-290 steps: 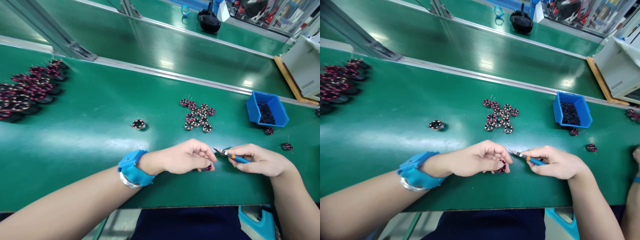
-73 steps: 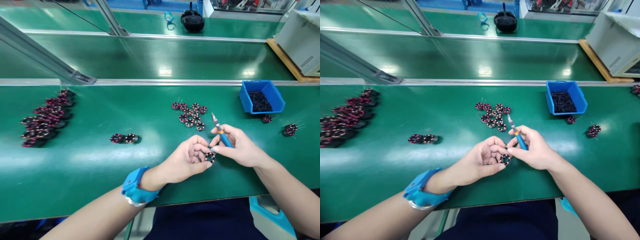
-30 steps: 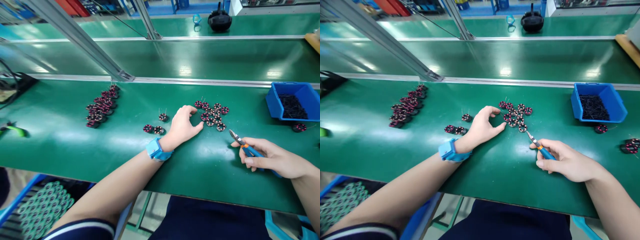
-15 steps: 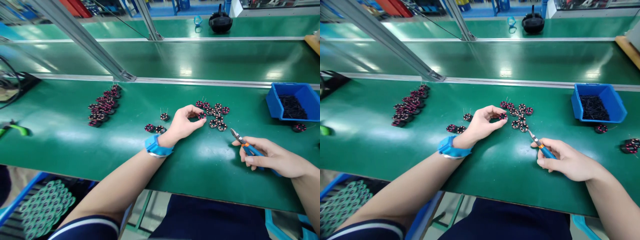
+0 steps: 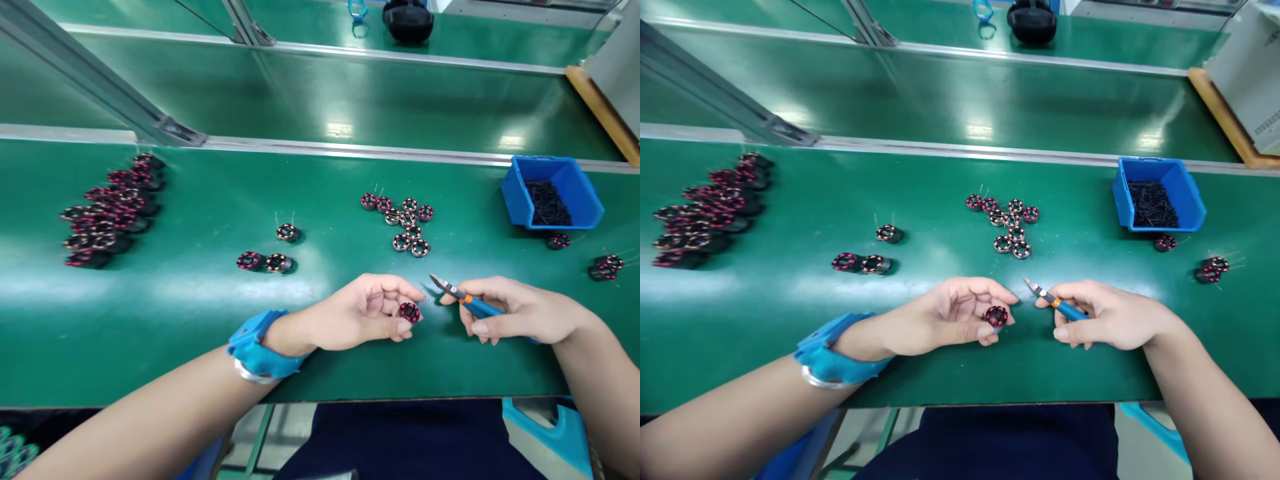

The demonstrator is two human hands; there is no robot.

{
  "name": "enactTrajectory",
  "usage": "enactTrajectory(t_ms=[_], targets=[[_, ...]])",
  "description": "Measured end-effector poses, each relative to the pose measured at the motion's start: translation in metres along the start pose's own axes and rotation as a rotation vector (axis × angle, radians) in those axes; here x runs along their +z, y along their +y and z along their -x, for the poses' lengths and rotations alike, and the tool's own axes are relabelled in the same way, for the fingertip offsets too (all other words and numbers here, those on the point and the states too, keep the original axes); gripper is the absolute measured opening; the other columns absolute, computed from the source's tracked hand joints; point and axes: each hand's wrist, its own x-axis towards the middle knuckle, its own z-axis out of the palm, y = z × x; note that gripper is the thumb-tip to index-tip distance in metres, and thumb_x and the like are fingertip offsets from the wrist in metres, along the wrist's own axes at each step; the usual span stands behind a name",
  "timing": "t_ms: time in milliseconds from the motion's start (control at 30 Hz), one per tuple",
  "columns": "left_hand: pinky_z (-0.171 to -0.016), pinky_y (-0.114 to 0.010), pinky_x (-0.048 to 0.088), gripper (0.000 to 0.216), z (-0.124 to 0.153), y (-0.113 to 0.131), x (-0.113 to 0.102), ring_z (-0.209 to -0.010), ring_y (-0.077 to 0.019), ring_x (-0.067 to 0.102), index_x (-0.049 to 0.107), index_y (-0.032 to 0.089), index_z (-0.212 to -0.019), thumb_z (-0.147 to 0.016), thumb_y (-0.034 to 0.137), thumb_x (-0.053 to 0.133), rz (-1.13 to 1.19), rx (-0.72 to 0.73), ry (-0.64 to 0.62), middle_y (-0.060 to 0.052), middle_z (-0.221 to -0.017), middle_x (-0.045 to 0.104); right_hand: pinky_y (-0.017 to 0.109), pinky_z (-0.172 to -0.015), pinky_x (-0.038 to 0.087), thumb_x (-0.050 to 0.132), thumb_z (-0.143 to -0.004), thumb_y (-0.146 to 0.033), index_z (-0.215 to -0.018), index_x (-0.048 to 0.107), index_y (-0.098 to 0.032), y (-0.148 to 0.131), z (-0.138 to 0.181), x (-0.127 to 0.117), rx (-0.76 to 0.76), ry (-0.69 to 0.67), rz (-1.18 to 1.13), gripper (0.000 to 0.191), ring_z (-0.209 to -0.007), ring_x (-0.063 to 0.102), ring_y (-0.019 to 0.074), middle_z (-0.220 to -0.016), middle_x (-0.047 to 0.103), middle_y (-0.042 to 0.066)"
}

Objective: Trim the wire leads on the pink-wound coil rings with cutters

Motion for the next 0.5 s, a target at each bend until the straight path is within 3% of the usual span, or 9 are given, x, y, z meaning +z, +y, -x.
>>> enactTrajectory(t_ms=[200,500], targets=[[-0.078,-0.030,0.056,0.040,0.0037,-0.0011,0.0008,-0.080,-0.0134,0.067,0.062,0.015,-0.111,-0.074,0.023,0.077,-0.005,-0.010,-0.071,-0.008,-0.099,0.068,0.020,-0.053,0.050,0.067,-0.085,-0.039,-0.116,0.059,-0.017,0.0002,0.0003,0.0006,0.025,-0.076,0.023,0.039,-0.063,0.057,0.0093,-0.082,0.058,0.001],[-0.080,-0.031,0.056,0.036,0.0030,-0.0005,0.0002,-0.081,-0.0135,0.067,0.062,0.015,-0.110,-0.076,0.018,0.074,-0.009,0.020,-0.095,-0.008,-0.100,0.067,0.019,-0.054,0.052,0.069,-0.083,-0.039,-0.122,0.059,-0.017,0.0010,-0.0014,-0.0014,0.056,-0.118,-0.008,0.047,-0.064,0.058,0.0091,-0.083,0.054,0.001]])
